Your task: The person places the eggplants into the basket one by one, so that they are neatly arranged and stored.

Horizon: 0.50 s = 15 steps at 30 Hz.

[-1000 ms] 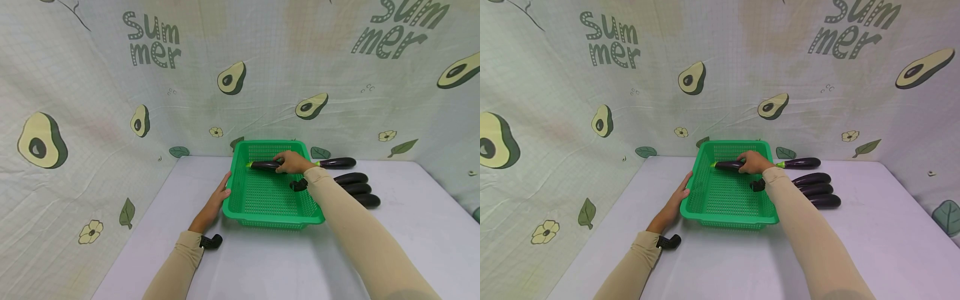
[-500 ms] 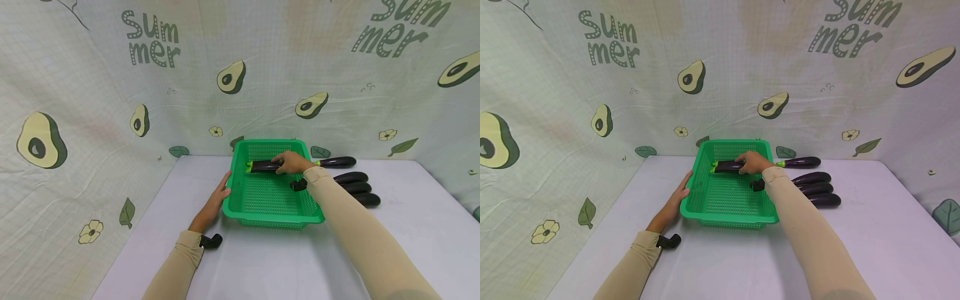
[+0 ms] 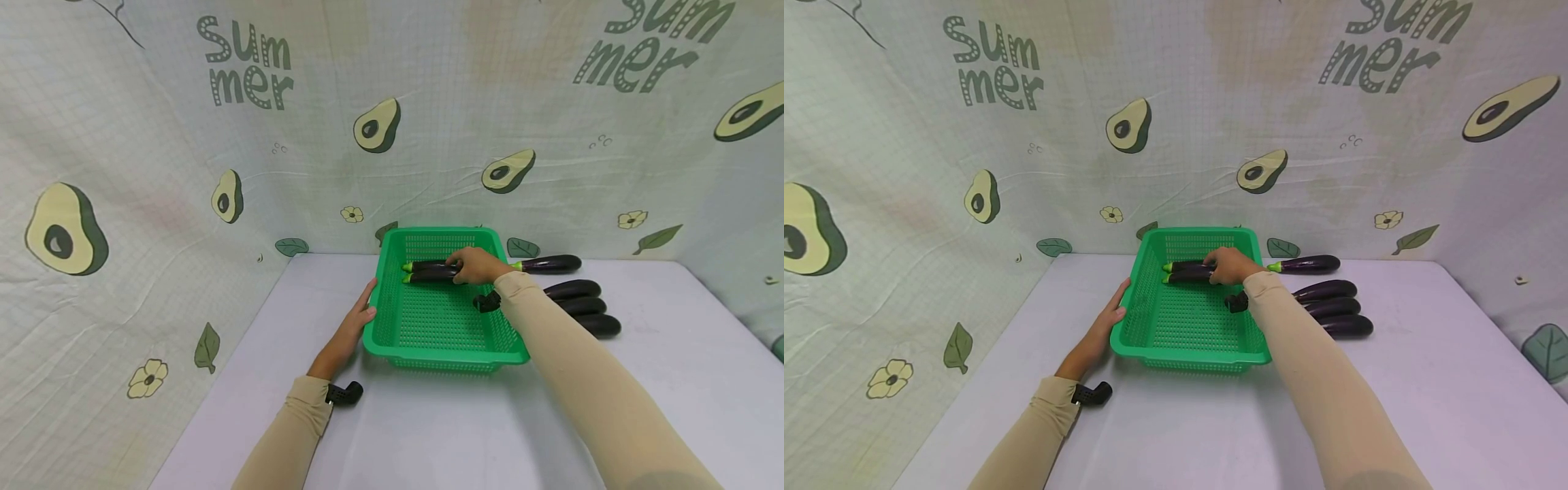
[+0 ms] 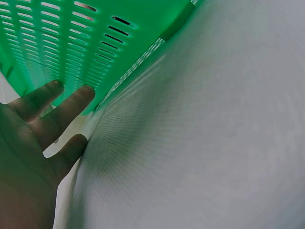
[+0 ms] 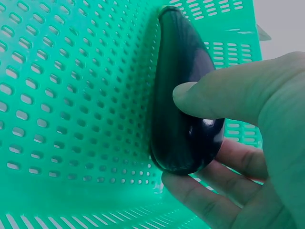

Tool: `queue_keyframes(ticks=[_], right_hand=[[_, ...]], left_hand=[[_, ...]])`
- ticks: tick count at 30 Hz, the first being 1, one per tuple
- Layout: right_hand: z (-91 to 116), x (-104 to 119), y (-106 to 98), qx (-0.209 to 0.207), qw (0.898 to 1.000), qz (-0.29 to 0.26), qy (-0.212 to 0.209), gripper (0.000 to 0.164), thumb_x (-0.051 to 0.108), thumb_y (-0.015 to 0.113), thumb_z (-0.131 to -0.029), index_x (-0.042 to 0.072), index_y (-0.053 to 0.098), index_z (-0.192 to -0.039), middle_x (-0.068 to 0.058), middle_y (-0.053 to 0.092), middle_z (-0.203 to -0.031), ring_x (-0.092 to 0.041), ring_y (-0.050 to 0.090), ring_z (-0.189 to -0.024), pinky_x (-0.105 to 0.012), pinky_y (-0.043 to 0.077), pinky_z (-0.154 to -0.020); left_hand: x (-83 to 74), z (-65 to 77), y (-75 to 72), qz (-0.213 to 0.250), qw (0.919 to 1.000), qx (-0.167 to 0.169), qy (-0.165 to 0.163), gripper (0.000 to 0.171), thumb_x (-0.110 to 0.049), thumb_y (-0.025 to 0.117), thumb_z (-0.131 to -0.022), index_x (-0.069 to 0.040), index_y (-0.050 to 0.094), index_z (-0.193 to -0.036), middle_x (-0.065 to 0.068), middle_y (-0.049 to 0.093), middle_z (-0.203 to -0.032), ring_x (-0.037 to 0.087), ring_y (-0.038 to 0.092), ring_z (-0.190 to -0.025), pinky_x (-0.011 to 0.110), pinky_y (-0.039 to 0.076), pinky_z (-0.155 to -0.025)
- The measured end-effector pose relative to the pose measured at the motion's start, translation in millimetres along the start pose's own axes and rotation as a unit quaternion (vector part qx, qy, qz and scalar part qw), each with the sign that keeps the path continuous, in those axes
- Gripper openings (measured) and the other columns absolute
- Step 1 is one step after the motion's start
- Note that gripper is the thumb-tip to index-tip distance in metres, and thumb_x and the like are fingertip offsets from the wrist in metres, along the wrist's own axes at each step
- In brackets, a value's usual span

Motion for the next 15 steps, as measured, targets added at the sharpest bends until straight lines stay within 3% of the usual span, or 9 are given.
queue_keyframes(ticks=[8,15], right_hand=[[-1.1,-1.3,-0.2,-0.006,1.000,0.006,0.002,0.047,0.007,0.068,-0.092,-0.003,0.058,-0.138,-0.027,0.061,-0.126,-0.041,0.059,-0.113,-0.052,0.051,-0.089],[-1.2,-0.4,0.0,-0.006,1.000,0.006,0.004,0.047,0.007,0.068,-0.092,-0.003,0.058,-0.137,-0.028,0.061,-0.126,-0.042,0.059,-0.114,-0.052,0.051,-0.088]], left_hand=[[-35.5,10.3,3.2,0.003,0.9997,0.023,-0.003,0.065,-0.023,0.034,-0.106,-0.016,0.004,-0.163,0.008,0.001,-0.167,0.029,0.002,-0.152,0.059,0.009,-0.117],[-37.5,11.0,3.3,0.006,0.9997,0.023,-0.002,0.065,-0.023,0.034,-0.106,-0.015,0.004,-0.163,0.008,0.000,-0.168,0.028,0.000,-0.152,0.060,0.007,-0.117]])
Point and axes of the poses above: each hand's wrist, its own z-axis away from the middle knuckle, its own y-axis out of the palm, x = y × z, the point moved 8 cm from there along -z, towards the middle knuckle
